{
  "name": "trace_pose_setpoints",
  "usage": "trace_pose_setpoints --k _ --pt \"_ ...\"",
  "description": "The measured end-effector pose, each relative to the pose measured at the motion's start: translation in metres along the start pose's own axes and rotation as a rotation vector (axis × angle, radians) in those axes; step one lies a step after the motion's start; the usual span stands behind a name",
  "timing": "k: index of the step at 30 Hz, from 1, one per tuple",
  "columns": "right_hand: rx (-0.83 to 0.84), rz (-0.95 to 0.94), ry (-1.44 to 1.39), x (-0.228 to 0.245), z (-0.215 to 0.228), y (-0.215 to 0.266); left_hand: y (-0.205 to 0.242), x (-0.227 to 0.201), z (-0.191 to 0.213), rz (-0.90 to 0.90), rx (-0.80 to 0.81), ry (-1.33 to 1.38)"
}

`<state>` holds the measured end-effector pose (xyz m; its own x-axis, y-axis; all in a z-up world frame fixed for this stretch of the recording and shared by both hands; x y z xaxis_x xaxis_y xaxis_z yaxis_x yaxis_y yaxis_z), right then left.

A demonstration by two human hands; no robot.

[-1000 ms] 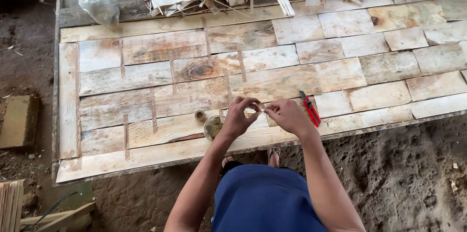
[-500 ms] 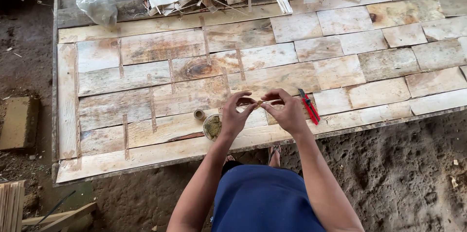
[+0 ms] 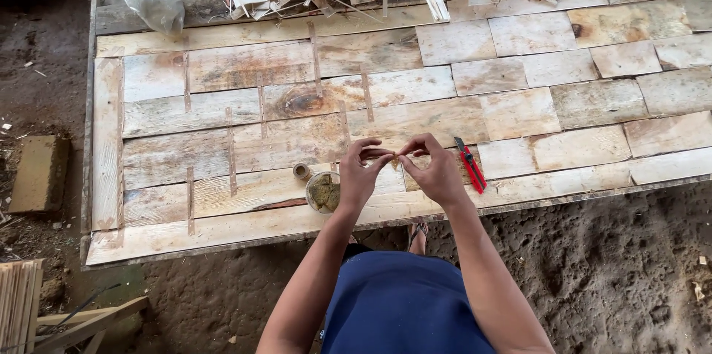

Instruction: The person applies a paste-like adhesive from a small container onto thin wooden strips and places them onto a wooden tabletop. The person repeats this process multiple times, positioning the strips in a grid-like pattern across the surface.

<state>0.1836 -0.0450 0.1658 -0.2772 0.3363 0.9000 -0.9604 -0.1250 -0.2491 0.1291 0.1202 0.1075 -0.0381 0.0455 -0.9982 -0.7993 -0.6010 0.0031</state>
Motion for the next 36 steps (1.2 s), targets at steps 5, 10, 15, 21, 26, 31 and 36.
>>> trace_pose_setpoints --k 5,10,15,21,26,31,36 --pt "-0.03 0.007 -0.07 0.008 0.014 -0.008 -0.007 0.048 -0.004 0.0 -0.039 -0.121" --pt "-0.034 0.017 -0.11 0.019 0.03 -0.014 -0.004 0.077 -0.013 -0.202 0.0 -0.279" --pt "-0.012 0.041 -0.156 0.021 0.039 -0.018 -0.001 0.103 -0.03 -0.25 0.093 -0.368" --pt "-0.016 0.039 -0.19 0.017 0.053 -0.023 0.004 0.131 -0.052 -0.255 0.132 -0.37" --pt "-0.006 0.045 -0.198 0.019 0.059 -0.029 0.009 0.109 -0.072 -0.252 0.159 -0.338" --pt "0.009 0.048 -0.197 0.014 0.064 -0.033 0.009 0.106 -0.086 -0.253 0.164 -0.331" --pt "0.01 0.042 -0.19 0.007 0.07 -0.036 0.008 0.126 -0.097 -0.247 0.193 -0.32"
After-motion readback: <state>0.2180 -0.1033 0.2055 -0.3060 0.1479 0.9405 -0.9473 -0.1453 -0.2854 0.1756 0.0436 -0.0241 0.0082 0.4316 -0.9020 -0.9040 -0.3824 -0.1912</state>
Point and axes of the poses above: each hand's wrist, its own y-axis away from the middle knuckle, its own z-axis out of the back of the hand, x = y × z, the point moved 8 cm from there along -y, towards the middle knuckle, and after that the axes turned 15 degrees about -x, right-handed, at the moved point
